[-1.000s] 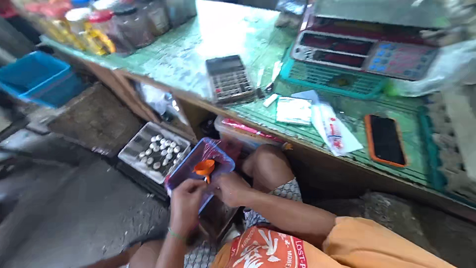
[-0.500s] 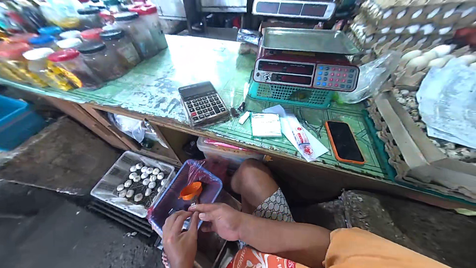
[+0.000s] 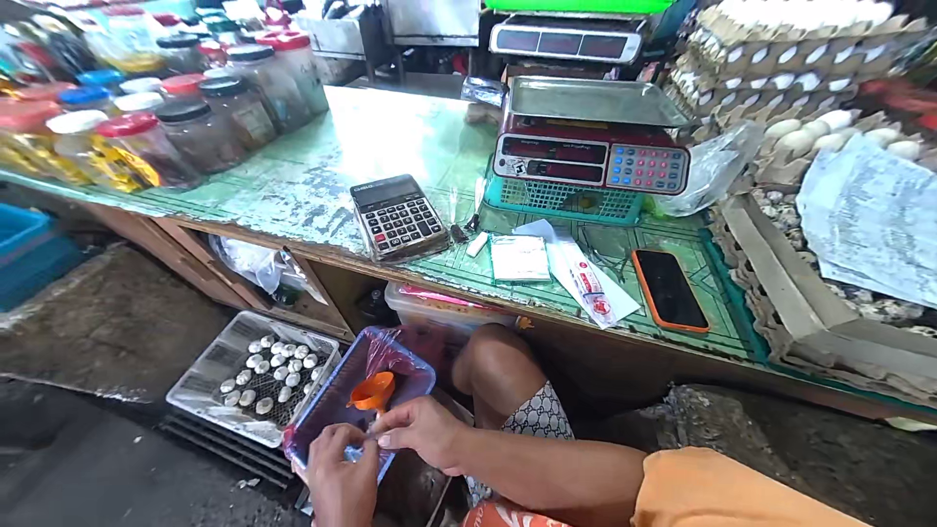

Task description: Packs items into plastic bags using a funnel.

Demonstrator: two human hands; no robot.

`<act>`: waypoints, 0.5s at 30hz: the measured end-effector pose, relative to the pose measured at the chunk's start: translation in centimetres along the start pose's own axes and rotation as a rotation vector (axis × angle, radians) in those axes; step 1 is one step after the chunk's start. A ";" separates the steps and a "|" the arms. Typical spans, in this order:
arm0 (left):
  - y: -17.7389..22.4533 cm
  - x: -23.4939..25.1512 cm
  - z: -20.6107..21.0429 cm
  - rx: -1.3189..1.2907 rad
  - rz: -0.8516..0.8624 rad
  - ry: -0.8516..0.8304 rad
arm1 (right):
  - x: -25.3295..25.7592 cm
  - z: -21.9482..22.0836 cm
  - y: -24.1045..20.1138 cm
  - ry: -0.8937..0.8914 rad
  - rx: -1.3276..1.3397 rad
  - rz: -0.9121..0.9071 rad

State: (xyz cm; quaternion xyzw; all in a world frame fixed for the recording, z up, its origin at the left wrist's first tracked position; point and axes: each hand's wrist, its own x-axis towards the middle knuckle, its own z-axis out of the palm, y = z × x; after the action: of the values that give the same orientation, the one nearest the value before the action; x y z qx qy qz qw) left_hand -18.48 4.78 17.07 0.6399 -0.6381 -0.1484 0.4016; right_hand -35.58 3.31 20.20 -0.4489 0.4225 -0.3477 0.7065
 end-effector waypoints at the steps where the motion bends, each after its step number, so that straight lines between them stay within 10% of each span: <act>1: -0.1 -0.2 -0.2 -0.069 -0.028 -0.054 | 0.1 -0.3 -0.3 -0.005 -0.027 0.011; 7: 0.1 -0.8 -1.1 -0.546 0.131 -0.084 | 0.6 -0.9 -2.4 -0.237 -0.028 0.028; 15: 0.4 -2.6 -0.8 -0.755 -0.071 -0.158 | 0.3 -1.2 -3.4 -0.254 -0.155 0.073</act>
State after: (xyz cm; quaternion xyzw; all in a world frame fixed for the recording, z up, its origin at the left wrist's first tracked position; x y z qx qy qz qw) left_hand -18.50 7.54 17.01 0.4551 -0.5451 -0.4356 0.5532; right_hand -36.94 1.42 23.01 -0.5268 0.3713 -0.2283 0.7298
